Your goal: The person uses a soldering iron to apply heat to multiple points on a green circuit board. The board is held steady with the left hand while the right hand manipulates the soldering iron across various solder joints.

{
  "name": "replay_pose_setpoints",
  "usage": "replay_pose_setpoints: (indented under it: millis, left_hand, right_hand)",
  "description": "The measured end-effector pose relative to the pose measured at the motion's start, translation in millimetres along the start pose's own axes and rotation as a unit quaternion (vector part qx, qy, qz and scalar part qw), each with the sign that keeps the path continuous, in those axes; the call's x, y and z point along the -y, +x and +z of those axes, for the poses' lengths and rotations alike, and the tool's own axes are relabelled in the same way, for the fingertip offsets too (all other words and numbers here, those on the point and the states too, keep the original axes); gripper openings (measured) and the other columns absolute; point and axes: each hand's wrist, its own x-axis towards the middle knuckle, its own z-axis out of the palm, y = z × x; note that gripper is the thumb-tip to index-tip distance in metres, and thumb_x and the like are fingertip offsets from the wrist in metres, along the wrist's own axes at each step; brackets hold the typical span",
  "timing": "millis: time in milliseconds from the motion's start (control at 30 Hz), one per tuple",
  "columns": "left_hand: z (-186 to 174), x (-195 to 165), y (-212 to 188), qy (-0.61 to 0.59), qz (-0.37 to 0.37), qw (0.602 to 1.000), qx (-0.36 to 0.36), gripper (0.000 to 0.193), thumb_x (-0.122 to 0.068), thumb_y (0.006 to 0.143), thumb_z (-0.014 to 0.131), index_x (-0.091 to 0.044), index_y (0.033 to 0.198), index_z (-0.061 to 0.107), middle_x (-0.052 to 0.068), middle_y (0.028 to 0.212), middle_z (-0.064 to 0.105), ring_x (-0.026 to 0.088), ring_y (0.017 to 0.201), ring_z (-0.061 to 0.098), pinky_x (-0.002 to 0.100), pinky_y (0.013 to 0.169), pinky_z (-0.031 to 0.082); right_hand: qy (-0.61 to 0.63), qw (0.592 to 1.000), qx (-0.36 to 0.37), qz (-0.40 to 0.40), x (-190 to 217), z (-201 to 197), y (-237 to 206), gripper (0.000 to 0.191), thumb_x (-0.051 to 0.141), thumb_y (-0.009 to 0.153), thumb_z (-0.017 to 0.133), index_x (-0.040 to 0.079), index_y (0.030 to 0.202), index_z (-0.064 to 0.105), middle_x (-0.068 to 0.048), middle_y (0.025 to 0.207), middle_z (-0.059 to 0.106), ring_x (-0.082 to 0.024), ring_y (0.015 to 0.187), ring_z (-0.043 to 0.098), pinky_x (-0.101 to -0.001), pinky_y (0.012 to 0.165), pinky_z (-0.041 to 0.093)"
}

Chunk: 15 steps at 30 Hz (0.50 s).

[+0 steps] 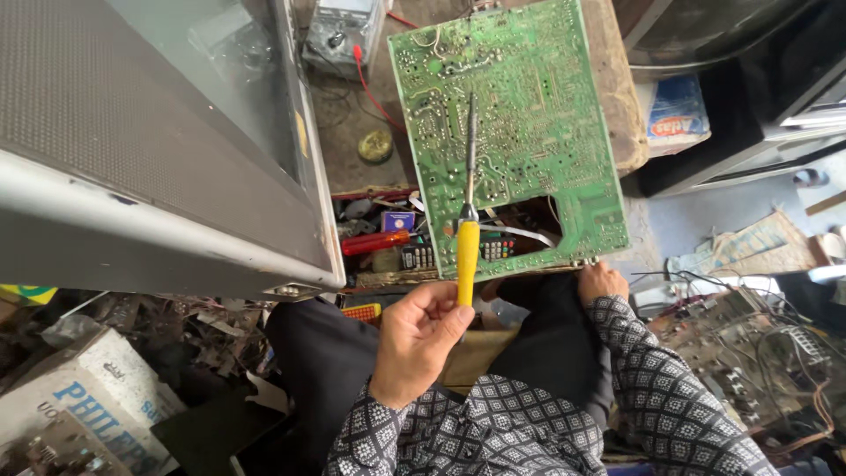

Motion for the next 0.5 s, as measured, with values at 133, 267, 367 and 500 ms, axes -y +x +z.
replay_pose_setpoints:
  millis: [133, 267, 367, 500]
  left_hand:
    - [9.6, -3.3, 7.3, 0.005, -0.007, 1.000, 0.002, 0.027, -0.008, 0.096, 0.072, 0.007, 0.118, 0.067, 0.000, 0.092, 0.066, 0.003, 0.079, 0.057, 0.018, 0.069, 0.049]
    - [13.5, -8.6, 14.5, 0.019, -0.008, 1.000, 0.004, 0.027, -0.009, 0.095, 0.072, 0.006, 0.118, 0.068, 0.000, 0.091, 0.067, 0.004, 0.079, 0.058, 0.019, 0.070, 0.050]
    - [10.4, -9.0, 12.7, 0.016, -0.009, 1.000, 0.002, 0.028, -0.008, 0.095, 0.072, 0.007, 0.118, 0.068, 0.000, 0.093, 0.067, 0.004, 0.081, 0.059, 0.018, 0.072, 0.051]
    - [5.0, -4.3, 15.1, -0.018, 0.004, 1.000, 0.003, 0.027, -0.006, 0.096, 0.071, 0.008, 0.119, 0.066, 0.001, 0.095, 0.066, 0.004, 0.082, 0.059, 0.018, 0.072, 0.050]
  right_hand:
    - [0.014, 0.995, 0.101, 0.017, -6.4, 7.3, 1.3, 0.024, 0.019, 0.097, 0.054, 0.013, 0.096, 0.078, -0.017, 0.097, 0.077, -0.037, 0.093, 0.075, -0.0490, 0.084, 0.061]
    - [0.040, 0.986, 0.158, -0.044, -24.6, 3.1, 8.4, 0.020, 0.016, 0.088, 0.058, 0.009, 0.092, 0.076, -0.021, 0.095, 0.076, -0.037, 0.094, 0.074, -0.0476, 0.084, 0.061]
    - [-0.042, 0.933, 0.341, -0.107, -32.9, -3.9, 17.8, 0.021, 0.022, 0.087, 0.067, 0.005, 0.095, 0.075, -0.024, 0.102, 0.073, -0.037, 0.099, 0.072, -0.0458, 0.083, 0.060]
    - [-0.020, 0.988, 0.152, -0.033, -27.5, -5.4, 24.7, 0.021, 0.021, 0.091, 0.061, 0.009, 0.089, 0.077, -0.018, 0.100, 0.077, -0.033, 0.094, 0.077, -0.0426, 0.080, 0.063]
